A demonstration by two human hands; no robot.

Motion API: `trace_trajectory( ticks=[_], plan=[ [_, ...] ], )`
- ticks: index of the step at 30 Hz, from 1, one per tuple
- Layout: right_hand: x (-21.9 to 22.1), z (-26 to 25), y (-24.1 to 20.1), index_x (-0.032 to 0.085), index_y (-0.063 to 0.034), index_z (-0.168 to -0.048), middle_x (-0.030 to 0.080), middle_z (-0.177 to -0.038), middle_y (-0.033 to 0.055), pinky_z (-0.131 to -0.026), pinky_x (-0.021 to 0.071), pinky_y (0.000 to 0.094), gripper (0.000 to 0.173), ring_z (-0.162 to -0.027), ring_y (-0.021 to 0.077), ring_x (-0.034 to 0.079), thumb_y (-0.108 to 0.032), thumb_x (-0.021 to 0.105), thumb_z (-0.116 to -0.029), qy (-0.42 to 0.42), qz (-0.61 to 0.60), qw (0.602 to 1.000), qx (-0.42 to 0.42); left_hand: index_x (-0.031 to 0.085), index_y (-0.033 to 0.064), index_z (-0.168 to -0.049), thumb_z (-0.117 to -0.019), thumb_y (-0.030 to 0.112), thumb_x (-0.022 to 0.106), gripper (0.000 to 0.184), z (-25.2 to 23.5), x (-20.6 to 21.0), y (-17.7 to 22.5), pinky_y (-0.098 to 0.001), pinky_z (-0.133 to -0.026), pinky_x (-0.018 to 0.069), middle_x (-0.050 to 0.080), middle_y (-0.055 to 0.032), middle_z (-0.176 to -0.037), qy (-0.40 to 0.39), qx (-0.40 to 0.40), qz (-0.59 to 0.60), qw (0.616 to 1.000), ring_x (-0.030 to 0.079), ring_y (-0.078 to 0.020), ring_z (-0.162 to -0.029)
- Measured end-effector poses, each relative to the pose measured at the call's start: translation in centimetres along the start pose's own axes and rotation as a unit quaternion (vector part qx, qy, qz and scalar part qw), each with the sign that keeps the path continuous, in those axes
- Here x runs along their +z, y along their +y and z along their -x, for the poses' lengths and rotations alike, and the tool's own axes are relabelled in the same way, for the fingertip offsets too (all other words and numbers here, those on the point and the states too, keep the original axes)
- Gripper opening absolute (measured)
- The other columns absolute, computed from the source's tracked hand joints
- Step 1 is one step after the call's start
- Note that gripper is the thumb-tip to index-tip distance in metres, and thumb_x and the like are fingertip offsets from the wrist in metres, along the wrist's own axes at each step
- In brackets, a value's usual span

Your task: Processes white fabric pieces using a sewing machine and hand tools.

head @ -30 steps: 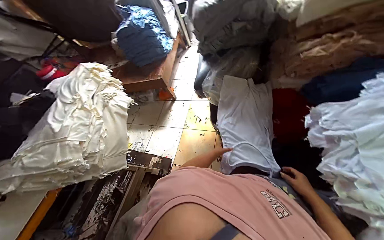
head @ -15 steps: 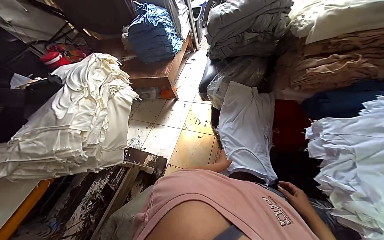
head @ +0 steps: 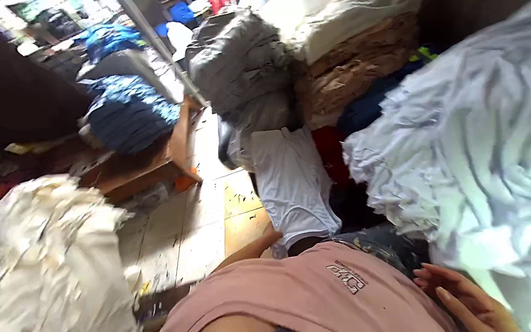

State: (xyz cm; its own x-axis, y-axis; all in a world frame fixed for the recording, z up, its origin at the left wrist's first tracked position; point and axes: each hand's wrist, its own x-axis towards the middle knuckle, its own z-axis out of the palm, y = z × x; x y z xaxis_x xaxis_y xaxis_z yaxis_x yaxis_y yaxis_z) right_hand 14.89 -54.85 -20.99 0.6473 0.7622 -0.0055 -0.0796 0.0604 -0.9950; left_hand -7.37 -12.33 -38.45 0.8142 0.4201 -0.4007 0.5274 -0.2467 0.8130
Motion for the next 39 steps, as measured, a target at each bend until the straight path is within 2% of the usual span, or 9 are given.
trace_trajectory(
  ticks=[4,8,12,17,22,29,31,34,39],
  plan=[
    [0.7,5.8,2.4,0.065,-0.0026,-0.125,0.075,-0.112,-0.0027,-0.092,0.0592,0.0254,0.030,-0.100,0.0057,0.071,-0.016,0.059,-0.0990,0.191,0.071,0.979,-0.015,0.049,-0.0111,-0.141,-0.0944,0.048,0.071,0.079,-4.7,-0.4,5.7,-0.0625,-0.108,0.0428,0.056,-0.0339,-0.137,-0.179,-0.253,-0.308,0.900,0.056,-0.0467,-0.129],
    [1.5,12.0,2.9,0.067,0.0026,-0.125,0.074,-0.109,0.0104,-0.087,0.0571,0.0275,0.039,-0.095,0.0106,0.070,-0.025,0.057,-0.0990,0.328,0.193,0.922,0.072,0.066,-0.0083,-0.123,-0.0977,0.051,0.064,0.064,-7.4,1.1,14.5,-0.0654,-0.107,0.0415,0.062,-0.0311,-0.132,-0.234,-0.109,-0.598,0.758,0.056,-0.0468,-0.131],
    [4.0,18.3,3.3,0.063,0.0049,-0.129,0.070,-0.117,0.0185,-0.090,0.0562,0.0347,0.035,-0.100,0.0206,0.069,-0.017,0.058,-0.1015,0.436,0.162,0.867,0.178,0.061,-0.0107,-0.130,-0.1031,0.026,0.061,0.046,-9.1,5.2,22.5,-0.0614,-0.099,0.0507,0.072,-0.0285,-0.109,-0.316,0.160,-0.452,0.818,0.070,-0.0445,-0.106],
    [7.8,22.1,5.3,0.065,0.0039,-0.125,0.072,-0.113,0.0126,-0.087,0.0578,0.0295,0.037,-0.098,0.0129,0.070,-0.020,0.058,-0.0980,0.545,0.107,0.815,0.164,0.062,-0.0077,-0.129,-0.1005,0.030,0.059,0.048,-6.3,8.7,34.0,-0.0341,-0.092,0.0583,0.075,-0.0108,-0.108,-0.499,0.366,-0.239,0.748,0.073,-0.0128,-0.098],
    [5.4,17.6,4.2,0.070,0.0022,-0.114,0.074,-0.104,0.0076,-0.083,0.0582,0.0219,0.032,-0.091,0.0047,0.070,-0.025,0.058,-0.1013,0.501,0.177,0.846,0.029,0.071,-0.0054,-0.113,-0.0955,0.010,0.064,0.025,-4.3,14.2,42.9,-0.0381,-0.096,0.0567,0.075,-0.0151,-0.107,-0.322,0.613,-0.218,0.688,0.072,-0.0189,-0.102],
    [-2.7,7.3,-2.0,0.070,0.0033,-0.116,0.071,-0.108,0.0175,-0.070,0.0601,0.0409,0.024,-0.080,0.0253,0.070,-0.008,0.053,-0.1019,0.409,0.470,0.776,-0.099,0.074,0.0016,-0.102,-0.1000,-0.001,0.051,0.024,-3.4,23.4,45.5,-0.0427,-0.096,0.0513,0.074,-0.0174,-0.113,-0.178,0.849,-0.256,0.427,0.068,-0.0325,-0.112],
    [-4.7,5.5,-2.4,0.066,0.0018,-0.128,0.065,-0.128,0.0236,-0.062,0.0563,0.0556,0.030,-0.078,0.0394,0.071,-0.005,0.060,-0.0994,0.360,0.550,0.753,-0.012,0.075,0.0015,-0.102,-0.0994,-0.002,0.050,0.025,-5.0,23.9,45.4,-0.0456,-0.104,0.0479,0.070,-0.0209,-0.125,-0.149,0.845,-0.270,0.437,0.064,-0.0363,-0.122],
    [-5.3,5.7,-2.9,0.066,0.0059,-0.106,0.064,-0.101,0.0285,-0.054,0.0504,0.0618,0.017,-0.068,0.0479,0.066,-0.007,0.070,-0.0953,0.322,0.606,0.720,0.108,0.074,0.0003,-0.102,-0.0955,-0.004,0.052,0.023,-7.0,22.8,45.1,-0.0504,-0.108,0.0452,0.063,-0.0238,-0.135,-0.145,0.797,-0.308,0.499,0.057,-0.0397,-0.131],
    [-3.3,10.0,-5.1,0.067,0.0021,-0.092,0.060,-0.080,0.0124,-0.057,0.0491,0.0388,0.022,-0.065,0.0234,0.059,-0.019,0.063,-0.0977,0.354,0.524,0.774,-0.031,0.074,-0.0008,-0.109,-0.0940,-0.001,0.053,0.026,-4.9,22.2,45.1,-0.0479,-0.107,0.0454,0.068,-0.0223,-0.126,-0.184,0.795,-0.195,0.545,0.061,-0.0371,-0.125]
  ],
)
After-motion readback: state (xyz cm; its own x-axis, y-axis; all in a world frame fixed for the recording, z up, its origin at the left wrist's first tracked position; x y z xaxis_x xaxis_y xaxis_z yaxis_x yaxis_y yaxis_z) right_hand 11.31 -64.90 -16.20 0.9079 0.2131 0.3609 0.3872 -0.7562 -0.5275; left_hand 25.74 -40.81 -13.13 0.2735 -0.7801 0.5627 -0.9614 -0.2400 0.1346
